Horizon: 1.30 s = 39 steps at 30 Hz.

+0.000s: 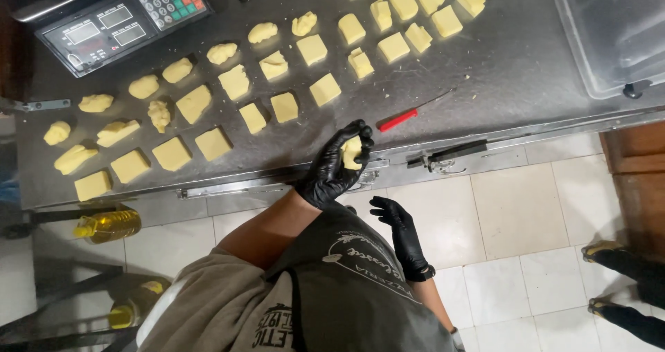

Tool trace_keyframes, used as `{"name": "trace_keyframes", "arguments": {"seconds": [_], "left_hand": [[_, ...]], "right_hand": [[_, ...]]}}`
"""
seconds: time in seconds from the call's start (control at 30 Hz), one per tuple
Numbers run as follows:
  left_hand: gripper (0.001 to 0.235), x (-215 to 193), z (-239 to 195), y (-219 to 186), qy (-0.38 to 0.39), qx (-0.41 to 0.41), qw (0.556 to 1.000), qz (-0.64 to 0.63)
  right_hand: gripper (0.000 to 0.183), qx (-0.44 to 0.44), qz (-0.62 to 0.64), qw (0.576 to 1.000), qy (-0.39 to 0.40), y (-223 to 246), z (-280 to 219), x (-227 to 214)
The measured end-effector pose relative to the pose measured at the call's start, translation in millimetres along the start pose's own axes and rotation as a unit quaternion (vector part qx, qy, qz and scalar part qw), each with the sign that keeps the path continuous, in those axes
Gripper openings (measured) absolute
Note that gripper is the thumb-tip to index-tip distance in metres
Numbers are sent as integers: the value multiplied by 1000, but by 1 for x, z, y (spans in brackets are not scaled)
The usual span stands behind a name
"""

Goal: The recorder prepares food items in a kitchen, including handling cheese blocks and rinsing french fries.

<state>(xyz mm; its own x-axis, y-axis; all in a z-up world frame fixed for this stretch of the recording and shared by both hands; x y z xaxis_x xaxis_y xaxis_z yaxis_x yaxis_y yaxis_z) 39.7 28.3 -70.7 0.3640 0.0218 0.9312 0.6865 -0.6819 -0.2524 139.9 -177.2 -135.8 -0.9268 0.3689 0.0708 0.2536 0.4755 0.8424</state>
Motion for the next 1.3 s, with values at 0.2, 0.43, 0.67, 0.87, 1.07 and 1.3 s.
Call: {"name": "trace_keyframes", "arguments": {"seconds": [0.2,0.43,0.67,0.87,1.07,1.3], "left_hand": [[18,14,-20,3,-55,-60,997,-17],[23,33,-52,24,161,-156,975,9],[25,15,-57,43,183,-2,928,324],[37,-42,-42,81,200,-90,938,270],[38,-29,-3,196,340,-213,887,228],[40,-102,-52,224,395,-368,813,219]], "right_hand": [[54,-52,23,998,-41,4,-6,2],[39,-242,46,963,-108,88,-19,8],[60,-358,-13,931,-70,160,-34,40],[67,-389,-247,878,-125,182,-40,52],[80,-411,-292,859,-88,143,-24,66],[52,-410,-216,882,-82,110,-8,65]]}}
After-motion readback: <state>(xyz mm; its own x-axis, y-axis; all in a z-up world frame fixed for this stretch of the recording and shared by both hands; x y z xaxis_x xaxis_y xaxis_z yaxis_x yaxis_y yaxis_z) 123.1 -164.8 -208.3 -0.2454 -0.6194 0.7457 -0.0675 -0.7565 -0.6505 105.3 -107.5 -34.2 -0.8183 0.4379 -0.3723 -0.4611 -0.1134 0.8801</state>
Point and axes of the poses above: each hand's wrist, its own z-axis towards the middle knuckle, its own x-axis out of the palm, y = z × x, the point moved 3 cm from there along z, towards the middle knuckle, and after that the axes turned 13 degrees about x, right-handed, at the moved point
